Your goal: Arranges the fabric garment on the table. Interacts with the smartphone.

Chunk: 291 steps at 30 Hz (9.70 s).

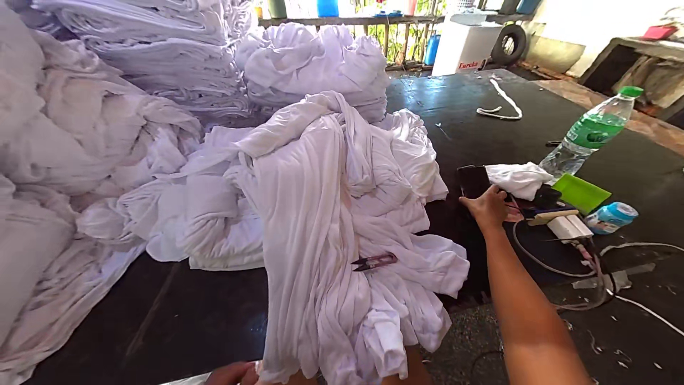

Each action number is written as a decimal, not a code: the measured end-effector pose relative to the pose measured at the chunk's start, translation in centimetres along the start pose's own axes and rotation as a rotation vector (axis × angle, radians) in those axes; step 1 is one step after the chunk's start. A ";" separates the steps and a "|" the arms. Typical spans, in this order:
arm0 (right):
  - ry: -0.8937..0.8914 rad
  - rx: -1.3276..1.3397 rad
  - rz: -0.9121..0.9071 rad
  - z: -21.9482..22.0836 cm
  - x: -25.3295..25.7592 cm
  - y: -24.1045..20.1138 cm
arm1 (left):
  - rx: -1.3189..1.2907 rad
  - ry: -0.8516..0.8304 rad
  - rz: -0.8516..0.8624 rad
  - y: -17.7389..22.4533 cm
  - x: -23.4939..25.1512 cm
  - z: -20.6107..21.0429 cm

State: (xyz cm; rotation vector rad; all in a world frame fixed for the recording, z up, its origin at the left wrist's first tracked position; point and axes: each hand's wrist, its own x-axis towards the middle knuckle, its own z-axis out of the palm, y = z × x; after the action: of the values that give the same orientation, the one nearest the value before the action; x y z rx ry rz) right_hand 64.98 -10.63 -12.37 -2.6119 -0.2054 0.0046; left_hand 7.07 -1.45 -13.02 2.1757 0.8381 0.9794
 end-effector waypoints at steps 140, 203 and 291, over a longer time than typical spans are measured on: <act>-0.726 0.762 -0.602 0.8 -7.7 -8.1 | -0.902 -0.571 -0.224 3.6 25.5 22.0; -0.826 0.727 -0.598 0.5 -6.8 -7.6 | -0.918 -0.563 -0.204 3.7 25.3 22.1; -0.814 0.770 -0.609 0.7 -6.7 -7.5 | -0.900 -0.563 -0.204 3.9 25.4 22.0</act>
State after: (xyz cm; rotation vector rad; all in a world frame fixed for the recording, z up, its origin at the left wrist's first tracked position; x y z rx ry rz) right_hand 57.25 -4.84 -9.52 -1.5767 -1.0338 0.7689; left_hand 39.18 9.16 -11.64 1.4141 0.2453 0.4471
